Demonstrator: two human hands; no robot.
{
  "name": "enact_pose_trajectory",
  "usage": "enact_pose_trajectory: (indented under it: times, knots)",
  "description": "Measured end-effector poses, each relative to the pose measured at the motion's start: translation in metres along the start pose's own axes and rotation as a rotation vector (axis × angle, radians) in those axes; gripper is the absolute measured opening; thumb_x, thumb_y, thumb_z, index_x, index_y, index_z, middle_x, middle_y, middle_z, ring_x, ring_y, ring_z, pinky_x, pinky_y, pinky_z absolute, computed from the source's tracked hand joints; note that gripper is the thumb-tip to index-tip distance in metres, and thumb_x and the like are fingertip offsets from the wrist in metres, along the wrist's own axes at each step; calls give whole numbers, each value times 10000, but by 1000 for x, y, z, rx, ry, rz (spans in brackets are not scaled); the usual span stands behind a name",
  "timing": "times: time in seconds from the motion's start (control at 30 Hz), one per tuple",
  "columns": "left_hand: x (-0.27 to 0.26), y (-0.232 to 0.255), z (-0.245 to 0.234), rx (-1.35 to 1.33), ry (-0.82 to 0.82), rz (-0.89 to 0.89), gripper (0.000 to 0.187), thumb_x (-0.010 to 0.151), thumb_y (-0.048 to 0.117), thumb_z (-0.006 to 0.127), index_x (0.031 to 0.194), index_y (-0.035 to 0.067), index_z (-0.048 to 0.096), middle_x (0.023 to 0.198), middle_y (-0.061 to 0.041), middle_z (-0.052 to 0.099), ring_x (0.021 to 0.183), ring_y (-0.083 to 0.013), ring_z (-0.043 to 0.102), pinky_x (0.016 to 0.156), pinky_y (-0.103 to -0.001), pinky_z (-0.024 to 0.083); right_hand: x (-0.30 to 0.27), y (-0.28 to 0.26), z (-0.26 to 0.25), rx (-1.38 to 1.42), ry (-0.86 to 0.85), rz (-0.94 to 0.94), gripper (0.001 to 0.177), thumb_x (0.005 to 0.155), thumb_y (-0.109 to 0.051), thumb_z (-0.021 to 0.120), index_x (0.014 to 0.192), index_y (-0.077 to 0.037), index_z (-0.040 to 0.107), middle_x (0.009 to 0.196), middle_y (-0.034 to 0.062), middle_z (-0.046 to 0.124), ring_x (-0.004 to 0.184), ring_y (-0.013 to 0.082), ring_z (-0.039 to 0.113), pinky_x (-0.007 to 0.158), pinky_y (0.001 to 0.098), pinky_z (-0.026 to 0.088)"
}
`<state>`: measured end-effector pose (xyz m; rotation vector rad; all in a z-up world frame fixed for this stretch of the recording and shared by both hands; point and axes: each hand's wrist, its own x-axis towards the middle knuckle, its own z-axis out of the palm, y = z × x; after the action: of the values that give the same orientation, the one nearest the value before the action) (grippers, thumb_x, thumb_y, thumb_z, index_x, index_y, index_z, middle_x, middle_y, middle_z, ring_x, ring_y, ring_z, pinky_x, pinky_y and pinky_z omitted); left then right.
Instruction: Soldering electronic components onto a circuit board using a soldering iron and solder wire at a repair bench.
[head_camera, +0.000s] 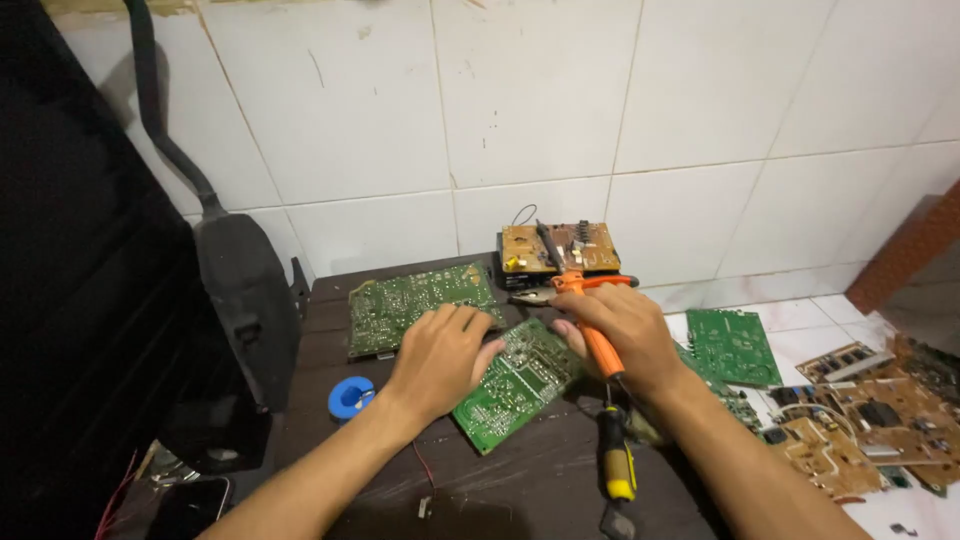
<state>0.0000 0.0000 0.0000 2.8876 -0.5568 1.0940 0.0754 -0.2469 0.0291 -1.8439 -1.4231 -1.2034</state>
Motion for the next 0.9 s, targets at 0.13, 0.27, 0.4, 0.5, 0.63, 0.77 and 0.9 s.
enact_pose_trajectory:
  times: [0.13,0.27,0.4,0.5,0.63,0.77,0.9]
  knots:
    - [1,-2,-2,-18,19,24,302,968,358,733,1048,69,702,994,-105,717,865,-259,661,641,-382,541,4,-3,-1,122,15,54,179,918,-90,762,1089,-89,708,795,57,700,654,197,605,636,329,461]
    - [1,-1,0,8,-3,30,299,949,383,751,1019,96,705,970,-86,709,849,-266,641,632,-386,500,6,-10,-5,233,-8,210,140,931,-119,688,1061,-75,720,973,58,767,828,218,722,772,334,551]
    - [3,5,-10,23,36,54,255,928,358,777,989,124,699,922,-48,686,812,-250,619,652,-371,467,15,-23,-14,357,-18,253,158,944,-98,638,1067,-38,716,1012,82,771,901,225,754,855,319,573]
    - [1,7,-7,-18,-23,29,244,937,360,752,988,126,700,919,-63,689,809,-255,606,688,-387,472,13,-27,-14,369,-17,357,147,910,-135,660,1021,-111,755,977,28,788,864,162,749,847,288,571]
    - [5,13,-14,-21,-15,94,224,925,307,783,965,102,702,860,-73,674,768,-259,599,664,-388,461,21,-29,-20,395,-45,501,175,913,-167,665,1045,-120,771,1044,33,808,950,147,781,910,263,572]
    - [4,17,-20,34,-4,71,105,911,244,725,875,166,663,828,-22,621,771,-254,575,717,-381,449,33,-36,-21,522,-13,635,185,954,-95,596,1080,-60,727,1151,121,773,1102,209,741,990,294,562]
    - [14,21,-26,-44,94,56,192,876,-18,562,955,13,734,1066,-168,724,1053,-363,667,897,-476,570,24,-28,7,586,232,700,215,1048,-151,542,1126,27,632,1045,207,712,806,272,807,519,216,549]
